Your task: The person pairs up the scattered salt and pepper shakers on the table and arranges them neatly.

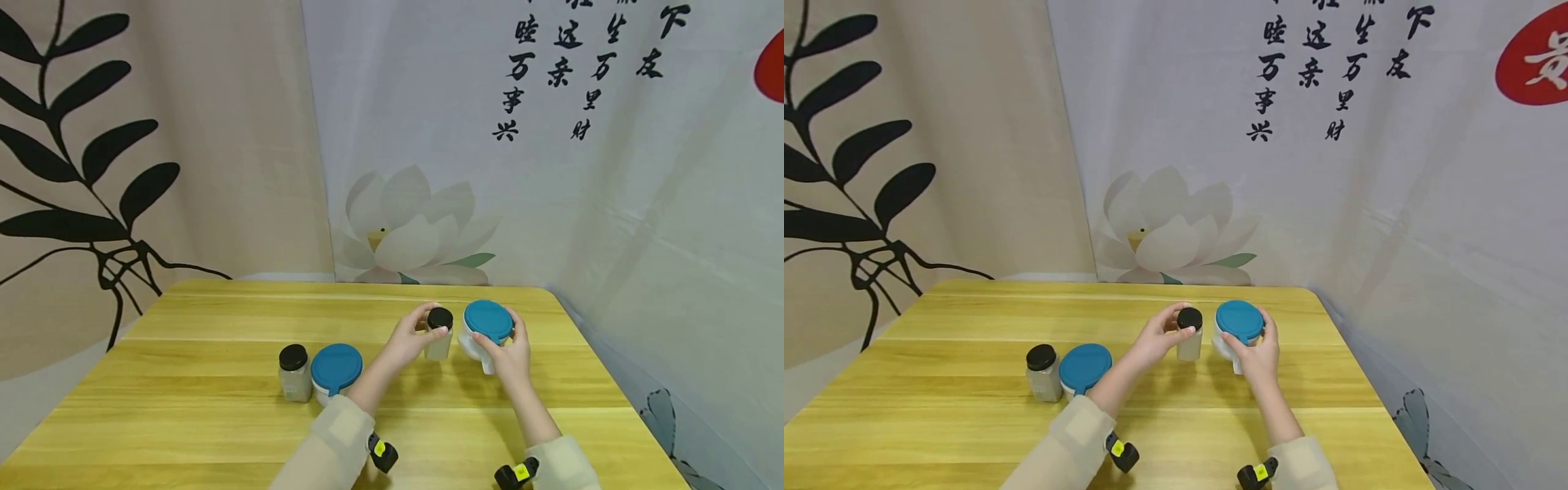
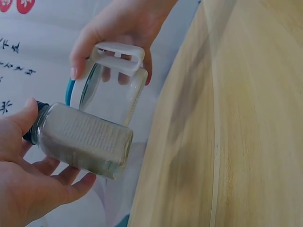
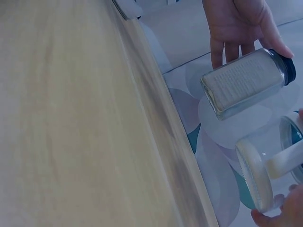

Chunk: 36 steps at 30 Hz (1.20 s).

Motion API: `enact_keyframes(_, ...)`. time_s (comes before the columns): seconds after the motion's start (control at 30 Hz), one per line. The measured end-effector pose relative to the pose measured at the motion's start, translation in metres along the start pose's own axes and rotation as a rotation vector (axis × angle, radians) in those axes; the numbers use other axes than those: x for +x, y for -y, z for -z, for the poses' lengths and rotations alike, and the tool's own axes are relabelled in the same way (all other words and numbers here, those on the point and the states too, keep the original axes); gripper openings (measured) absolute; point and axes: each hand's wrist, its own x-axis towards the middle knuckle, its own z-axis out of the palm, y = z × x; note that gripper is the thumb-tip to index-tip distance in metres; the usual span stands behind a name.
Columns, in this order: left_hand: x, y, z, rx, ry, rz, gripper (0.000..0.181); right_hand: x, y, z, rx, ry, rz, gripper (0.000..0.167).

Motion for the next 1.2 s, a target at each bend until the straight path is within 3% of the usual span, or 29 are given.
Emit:
enact_keyframes(0.1, 0.001, 0.007, -0.001, 0.009, 0.009, -0.002, 0.045, -0.004, 0.002, 0.002, 0.003, -0.002, -0.002, 0.083)
enact_keyframes(0.6, -0.012, 0.008, -0.001, -0.003, 0.091, -0.017, 0.043, -0.024, 0.005, 0.008, -0.021, 0.006, 0.004, 0.087)
enact_keyframes(0.97, -0.022, 0.009, 0.000, -0.017, 0.093, -0.052, 0.042, -0.036, 0.007, 0.010, -0.027, 0.015, 0.022, 0.085)
enact_keyframes(1.2, -0.025, 0.012, 0.001, -0.026, 0.094, -0.031, 0.042, -0.042, 0.009, 0.010, -0.033, 0.011, 0.035, 0.085)
